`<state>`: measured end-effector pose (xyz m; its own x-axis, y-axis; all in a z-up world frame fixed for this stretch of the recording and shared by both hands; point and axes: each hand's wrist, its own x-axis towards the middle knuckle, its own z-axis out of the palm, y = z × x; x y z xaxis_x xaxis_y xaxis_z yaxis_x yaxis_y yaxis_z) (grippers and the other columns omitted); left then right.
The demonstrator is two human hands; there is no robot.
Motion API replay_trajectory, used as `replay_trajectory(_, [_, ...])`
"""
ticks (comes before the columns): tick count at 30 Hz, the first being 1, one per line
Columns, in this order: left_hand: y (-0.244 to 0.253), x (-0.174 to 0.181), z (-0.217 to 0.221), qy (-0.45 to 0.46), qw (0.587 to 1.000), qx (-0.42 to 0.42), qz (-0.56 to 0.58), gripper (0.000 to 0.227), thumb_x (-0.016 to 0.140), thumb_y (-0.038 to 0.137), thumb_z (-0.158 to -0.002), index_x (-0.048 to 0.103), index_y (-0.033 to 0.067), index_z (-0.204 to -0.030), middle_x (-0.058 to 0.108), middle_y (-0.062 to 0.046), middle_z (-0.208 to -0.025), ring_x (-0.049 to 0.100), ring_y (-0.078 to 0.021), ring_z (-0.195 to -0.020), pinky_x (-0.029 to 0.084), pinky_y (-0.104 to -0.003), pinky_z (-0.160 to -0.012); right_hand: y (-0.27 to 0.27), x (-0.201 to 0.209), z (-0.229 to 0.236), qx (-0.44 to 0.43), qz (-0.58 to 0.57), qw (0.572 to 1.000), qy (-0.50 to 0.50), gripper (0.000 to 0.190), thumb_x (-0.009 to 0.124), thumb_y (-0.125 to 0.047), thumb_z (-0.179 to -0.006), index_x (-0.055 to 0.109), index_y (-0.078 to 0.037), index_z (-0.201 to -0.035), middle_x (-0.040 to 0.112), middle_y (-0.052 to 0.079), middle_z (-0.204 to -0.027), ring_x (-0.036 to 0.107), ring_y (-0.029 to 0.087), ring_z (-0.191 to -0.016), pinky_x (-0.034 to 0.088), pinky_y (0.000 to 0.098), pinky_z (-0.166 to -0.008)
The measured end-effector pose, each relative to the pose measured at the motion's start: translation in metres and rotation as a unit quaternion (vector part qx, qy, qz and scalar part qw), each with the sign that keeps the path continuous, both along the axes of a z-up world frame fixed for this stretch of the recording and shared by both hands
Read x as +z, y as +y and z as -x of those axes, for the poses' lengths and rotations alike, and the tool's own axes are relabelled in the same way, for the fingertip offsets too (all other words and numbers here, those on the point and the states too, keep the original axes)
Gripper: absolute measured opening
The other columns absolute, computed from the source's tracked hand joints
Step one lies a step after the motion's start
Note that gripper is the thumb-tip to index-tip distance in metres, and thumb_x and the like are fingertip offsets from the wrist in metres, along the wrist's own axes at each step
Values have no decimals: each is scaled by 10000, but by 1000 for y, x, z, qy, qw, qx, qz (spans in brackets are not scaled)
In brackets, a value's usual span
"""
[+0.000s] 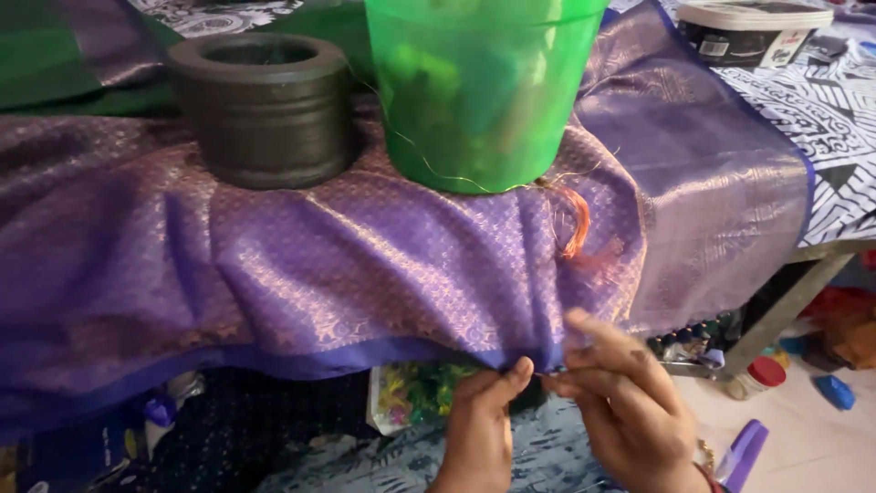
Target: Tying and trimming decorative tassels on the border of a saree.
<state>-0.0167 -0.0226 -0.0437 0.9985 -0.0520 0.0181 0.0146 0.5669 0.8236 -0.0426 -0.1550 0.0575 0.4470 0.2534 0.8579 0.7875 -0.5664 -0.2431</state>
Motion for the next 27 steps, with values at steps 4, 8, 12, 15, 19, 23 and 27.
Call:
replay_trajectory(4, [-6,27,-3,117,990,27,71,155,742,128,-815,776,-2,-738,753,-26,-770,651,-84,-768,494,-262,-766,4,-20,-5,94,-155,974,132,162,774,93,-756,727,17,-892,717,143,-1015,778,332,-1065,655,368,-869])
replay_trajectory(8, [-12,1,-1,104,991,58,66,322,764,185,-930,717,-32,-696,679,-34,-707,570,-97,-716,443,-285,-687,-3,-66,-16,-12,-59,997,45,199,741,111,-790,650,19,-941,751,138,-986,780,302,-1050,634,336,-839])
replay_trajectory(12, [-11,35,7,72,996,43,9,260,743,161,-906,784,-34,-740,685,-18,-698,553,-86,-670,422,-281,-635,-9,-51,-28,81,-342,910,218,113,584,120,-929,524,32,-962,730,193,-935,767,325,-952,637,390,-833])
replay_trajectory(15, [-13,28,3,19,998,51,23,240,728,147,-894,801,-35,-757,773,-21,-779,662,-70,-747,499,-252,-712,-11,-54,-36,189,-560,705,391,29,567,58,-963,549,38,-970,726,241,-879,757,323,-822,623,407,-680])
replay_trajectory(19, [-22,-43,-14,63,972,122,-190,483,780,147,-1011,641,-224,-734,496,-171,-660,392,-206,-664,324,-402,-577,1,-70,-24,34,-302,938,166,43,534,-8,-996,563,-8,-1028,755,191,-962,740,256,-763,642,343,-661])
replay_trajectory(23, [-11,39,4,78,994,74,11,234,749,124,-904,816,-72,-795,775,-96,-780,645,-115,-689,488,-289,-675,-15,-49,-46,124,-522,759,370,61,548,-27,-1002,489,-38,-1005,665,163,-837,757,309,-788,614,380,-571])
replay_trajectory(27, [-8,37,-2,107,989,20,103,224,693,156,-883,794,-36,-940,805,-93,-829,724,-170,-716,555,-313,-716,-17,-44,-52,252,-534,677,440,66,558,-79,-1005,521,-47,-1048,678,134,-867,767,318,-872,617,392,-631])
